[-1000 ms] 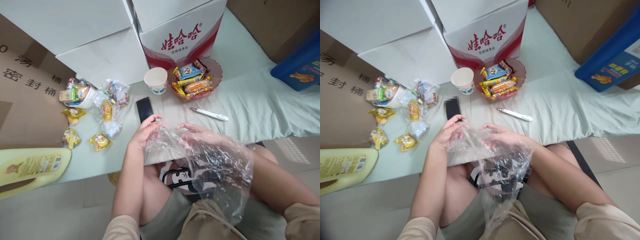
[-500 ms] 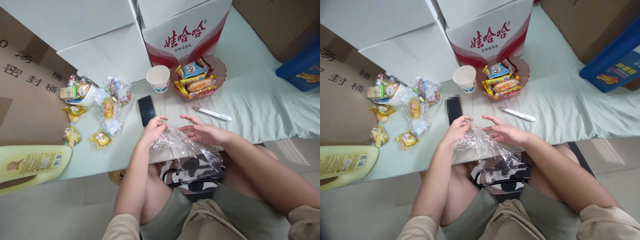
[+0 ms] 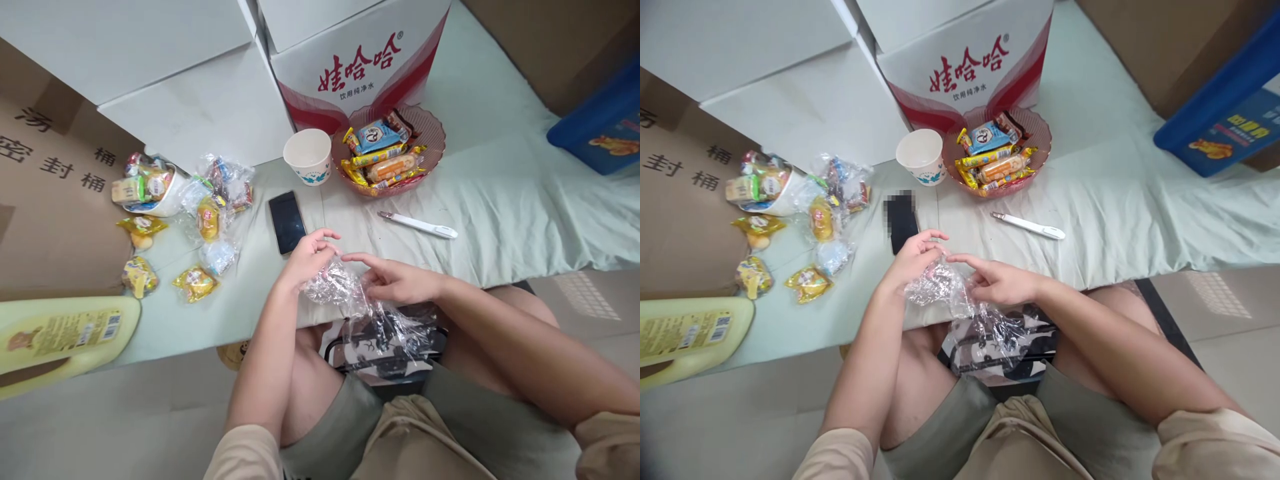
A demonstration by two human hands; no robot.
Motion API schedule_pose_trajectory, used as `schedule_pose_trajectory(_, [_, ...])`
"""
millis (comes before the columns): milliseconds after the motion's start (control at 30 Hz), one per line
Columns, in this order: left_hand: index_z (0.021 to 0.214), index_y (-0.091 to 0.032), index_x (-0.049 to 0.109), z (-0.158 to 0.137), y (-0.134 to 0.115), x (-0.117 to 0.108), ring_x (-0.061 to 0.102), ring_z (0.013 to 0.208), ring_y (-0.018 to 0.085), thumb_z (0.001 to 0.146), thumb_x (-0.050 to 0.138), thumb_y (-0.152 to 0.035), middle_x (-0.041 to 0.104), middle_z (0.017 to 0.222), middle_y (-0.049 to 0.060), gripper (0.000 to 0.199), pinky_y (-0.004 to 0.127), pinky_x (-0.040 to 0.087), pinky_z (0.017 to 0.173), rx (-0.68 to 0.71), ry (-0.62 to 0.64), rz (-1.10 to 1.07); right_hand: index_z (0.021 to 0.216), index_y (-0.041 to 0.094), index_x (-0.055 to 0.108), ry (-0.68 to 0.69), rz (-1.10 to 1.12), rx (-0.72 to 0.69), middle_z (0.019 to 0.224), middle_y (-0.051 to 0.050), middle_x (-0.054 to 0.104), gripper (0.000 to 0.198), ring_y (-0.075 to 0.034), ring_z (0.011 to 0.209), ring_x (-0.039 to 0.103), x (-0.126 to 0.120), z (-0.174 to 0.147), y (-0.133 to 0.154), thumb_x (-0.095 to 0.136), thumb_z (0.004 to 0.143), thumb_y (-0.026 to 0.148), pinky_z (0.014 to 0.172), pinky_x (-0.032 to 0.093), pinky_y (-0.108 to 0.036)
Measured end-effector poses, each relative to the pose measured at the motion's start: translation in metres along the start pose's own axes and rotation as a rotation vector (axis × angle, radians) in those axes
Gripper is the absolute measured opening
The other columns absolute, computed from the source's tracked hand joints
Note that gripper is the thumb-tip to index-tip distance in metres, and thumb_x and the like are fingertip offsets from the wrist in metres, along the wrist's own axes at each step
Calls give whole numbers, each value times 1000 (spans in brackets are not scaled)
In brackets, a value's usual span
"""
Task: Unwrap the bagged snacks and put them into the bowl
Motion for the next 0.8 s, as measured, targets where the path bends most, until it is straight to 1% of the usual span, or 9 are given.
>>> schedule_pose_trajectory(100, [109, -19, 60, -5, -6, 0, 54, 42, 6, 71, 72, -27, 74, 90, 4, 40, 19, 33, 38, 61, 87, -137, 150, 22, 40, 17, -5, 11, 65, 8, 56, 68, -8, 54, 48, 2, -3, 2, 50, 85, 7, 53, 37, -22])
schedule_pose_trajectory(200, [116, -22, 58, -9, -17, -3, 70, 66, 15, 67, 77, -47, 73, 113, 10, 59, 24, 49, 52, 145, 115, -388, 143, 25, 45, -55, 84, -49, 60, 9, 52, 60, -10, 52, 48, -4, -6, 14, 51, 85, 12, 53, 39, -23])
schedule_pose_trajectory(267, [119, -25, 55, -9, -19, -11, 73, 81, 20, 68, 74, -57, 69, 123, 10, 62, 29, 56, 64, 186, 28, -501, 140, 28, 44, -170, 163, -106, 61, 9, 51, 58, -11, 51, 48, -15, -7, 21, 54, 84, 16, 53, 39, -25])
schedule_pose_trajectory(333, [117, -25, 55, -7, -16, -13, 73, 95, 22, 72, 71, -61, 67, 128, 10, 60, 31, 59, 73, 177, -54, -573, 138, 30, 44, -323, 204, -157, 64, 8, 51, 57, -12, 53, 48, -29, -11, 25, 58, 83, 19, 54, 40, -26])
schedule_pose_trajectory(433, [115, -22, 58, -5, -5, 5, 70, 107, 25, 75, 67, -64, 65, 130, 12, 59, 33, 60, 78, 59, -12, -676, 132, 31, 46, -493, 196, -212, 68, 6, 50, 52, -13, 57, 47, -44, -15, 28, 61, 83, 21, 58, 41, -28])
schedule_pose_trajectory(533, [118, -22, 58, -5, 4, 19, 70, 102, 24, 74, 72, -60, 66, 128, 11, 60, 30, 60, 70, -20, 33, -725, 127, 31, 48, -572, 205, -265, 71, 5, 52, 47, -13, 62, 50, -51, -17, 32, 62, 83, 23, 62, 45, -28])
schedule_pose_trajectory(633, [129, -27, 52, -5, 8, 14, 70, 91, 18, 71, 80, -51, 66, 124, 7, 68, 26, 58, 65, -12, -21, -688, 121, 31, 49, -609, 237, -262, 82, 3, 56, 43, -14, 67, 55, -54, -17, 32, 62, 81, 24, 63, 50, -30])
schedule_pose_trajectory(733, [135, -28, 46, -5, 10, 13, 70, 79, 14, 68, 84, -49, 69, 112, 5, 80, 24, 57, 61, -25, 2, -608, 115, 28, 53, -582, 233, -239, 89, 1, 58, 36, -13, 65, 57, -51, -16, 31, 62, 80, 22, 59, 52, -30])
schedule_pose_trajectory(800, [132, -24, 49, -6, 8, 16, 69, 71, 14, 67, 85, -51, 72, 99, 5, 79, 23, 55, 59, -24, 43, -551, 113, 27, 55, -501, 227, -219, 84, 2, 58, 32, -13, 64, 58, -43, -12, 30, 61, 82, 20, 58, 52, -28])
Point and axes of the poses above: each hand's wrist, its own z-axis towards the middle knuckle, its own x-axis out of the palm, y = z × x, the point moved 10 cm from there along z, towards the middle knuckle
